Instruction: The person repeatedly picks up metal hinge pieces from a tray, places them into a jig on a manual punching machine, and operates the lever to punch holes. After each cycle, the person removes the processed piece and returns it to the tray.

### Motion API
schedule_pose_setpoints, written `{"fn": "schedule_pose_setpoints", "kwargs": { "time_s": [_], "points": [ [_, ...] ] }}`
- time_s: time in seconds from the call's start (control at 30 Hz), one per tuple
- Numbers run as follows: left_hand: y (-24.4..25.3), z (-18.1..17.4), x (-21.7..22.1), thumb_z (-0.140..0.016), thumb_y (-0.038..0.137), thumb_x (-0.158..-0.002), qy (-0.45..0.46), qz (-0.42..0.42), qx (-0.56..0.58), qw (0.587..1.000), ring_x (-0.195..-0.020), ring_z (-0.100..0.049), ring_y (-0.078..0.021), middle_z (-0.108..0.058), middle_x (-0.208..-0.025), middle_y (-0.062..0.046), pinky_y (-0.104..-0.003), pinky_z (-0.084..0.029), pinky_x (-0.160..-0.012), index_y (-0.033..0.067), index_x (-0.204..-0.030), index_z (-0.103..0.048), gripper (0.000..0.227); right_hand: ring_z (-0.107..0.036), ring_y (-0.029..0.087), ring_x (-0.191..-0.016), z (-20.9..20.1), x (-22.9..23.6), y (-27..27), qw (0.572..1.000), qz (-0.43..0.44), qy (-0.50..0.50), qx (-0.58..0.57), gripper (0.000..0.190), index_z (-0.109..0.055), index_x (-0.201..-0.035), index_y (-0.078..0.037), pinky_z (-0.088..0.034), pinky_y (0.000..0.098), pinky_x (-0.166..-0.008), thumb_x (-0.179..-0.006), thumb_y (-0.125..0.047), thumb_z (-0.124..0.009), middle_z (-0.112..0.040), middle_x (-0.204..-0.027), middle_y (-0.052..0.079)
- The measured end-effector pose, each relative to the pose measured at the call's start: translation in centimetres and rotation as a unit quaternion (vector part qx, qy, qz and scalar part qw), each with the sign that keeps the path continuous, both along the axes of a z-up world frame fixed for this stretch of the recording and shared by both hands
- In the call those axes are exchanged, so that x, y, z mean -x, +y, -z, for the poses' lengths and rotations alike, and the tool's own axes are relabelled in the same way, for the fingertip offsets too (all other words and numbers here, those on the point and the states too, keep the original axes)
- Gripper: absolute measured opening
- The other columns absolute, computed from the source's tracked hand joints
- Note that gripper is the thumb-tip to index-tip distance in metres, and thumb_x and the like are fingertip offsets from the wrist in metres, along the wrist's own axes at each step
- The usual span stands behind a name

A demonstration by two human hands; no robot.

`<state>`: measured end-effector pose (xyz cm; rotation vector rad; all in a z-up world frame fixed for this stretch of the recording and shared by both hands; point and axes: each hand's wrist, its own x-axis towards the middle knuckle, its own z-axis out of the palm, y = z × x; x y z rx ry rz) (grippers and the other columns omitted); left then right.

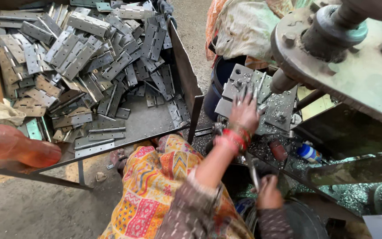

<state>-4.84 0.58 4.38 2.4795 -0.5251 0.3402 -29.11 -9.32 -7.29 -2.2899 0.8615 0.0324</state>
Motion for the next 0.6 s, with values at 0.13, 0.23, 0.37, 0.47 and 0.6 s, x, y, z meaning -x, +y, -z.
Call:
{"fn": "schedule_pose_setpoints", "kwargs": {
  "time_s": [0.13,0.23,0.37,0.47,0.6],
  "points": [
    [0.3,-0.5,14.6,-0.051,0.038,-0.115,0.384,0.121,0.828,0.39,-0.111,-0.06,-0.0303,-0.064,-0.126,-0.017,-0.043,-0.052,-0.097,-0.0017,-0.131,-0.063,0.045,-0.068,0.028,-0.058,4.7,0.9,1.0,0.99,0.066,-0.12,-0.042,0.022,-0.048,-0.117,-0.004,-0.054,0.04,-0.054,-0.111,-0.023,-0.039,-0.074,-0.084,0.013],
    [3.9,-0.8,20.5,-0.052,0.03,-0.111,0.29,0.325,0.47,0.768,-0.116,-0.063,-0.0329,-0.067,-0.125,-0.011,-0.044,-0.056,-0.091,0.0142,-0.138,-0.063,0.033,-0.069,0.029,-0.064,6.2,2.0,-0.8,0.989,0.064,-0.128,-0.028,0.021,-0.046,-0.118,-0.002,-0.055,0.0403,-0.057,-0.112,-0.022,-0.04,-0.073,-0.088,0.015],
    [9.9,-3.4,21.7,-0.056,0.023,-0.107,0.027,0.37,-0.002,0.929,-0.124,-0.067,-0.0316,-0.068,-0.132,-0.006,-0.043,-0.059,-0.091,0.0249,-0.145,-0.059,0.039,-0.07,0.031,-0.071,5.0,0.2,-3.4,0.989,0.036,-0.137,-0.035,0.021,-0.044,-0.118,0.0,-0.055,0.0406,-0.062,-0.114,-0.02,-0.04,-0.071,-0.094,0.018],
    [15.4,-2.9,19.8,-0.066,0.029,-0.1,-0.038,0.195,0.173,0.965,-0.125,-0.067,-0.0297,-0.062,-0.145,-0.011,-0.042,-0.056,-0.099,0.0148,-0.149,-0.052,0.053,-0.071,0.032,-0.077,2.8,-0.1,-4.3,0.988,-0.042,-0.143,-0.045,0.022,-0.043,-0.118,0.002,-0.056,0.0408,-0.065,-0.115,-0.019,-0.04,-0.07,-0.098,0.02],
    [22.7,0.0,17.6,-0.068,0.022,-0.09,-0.001,-0.03,0.086,0.996,-0.102,-0.069,-0.0294,-0.063,-0.142,-0.013,-0.042,-0.058,-0.085,0.0127,-0.148,-0.054,0.061,-0.073,0.033,-0.089,-0.4,-1.7,-6.3,0.963,-0.086,-0.252,0.033,0.022,-0.042,-0.116,0.005,-0.059,0.0392,-0.075,-0.118,-0.017,-0.039,-0.07,-0.109,0.022]
  ]
}}
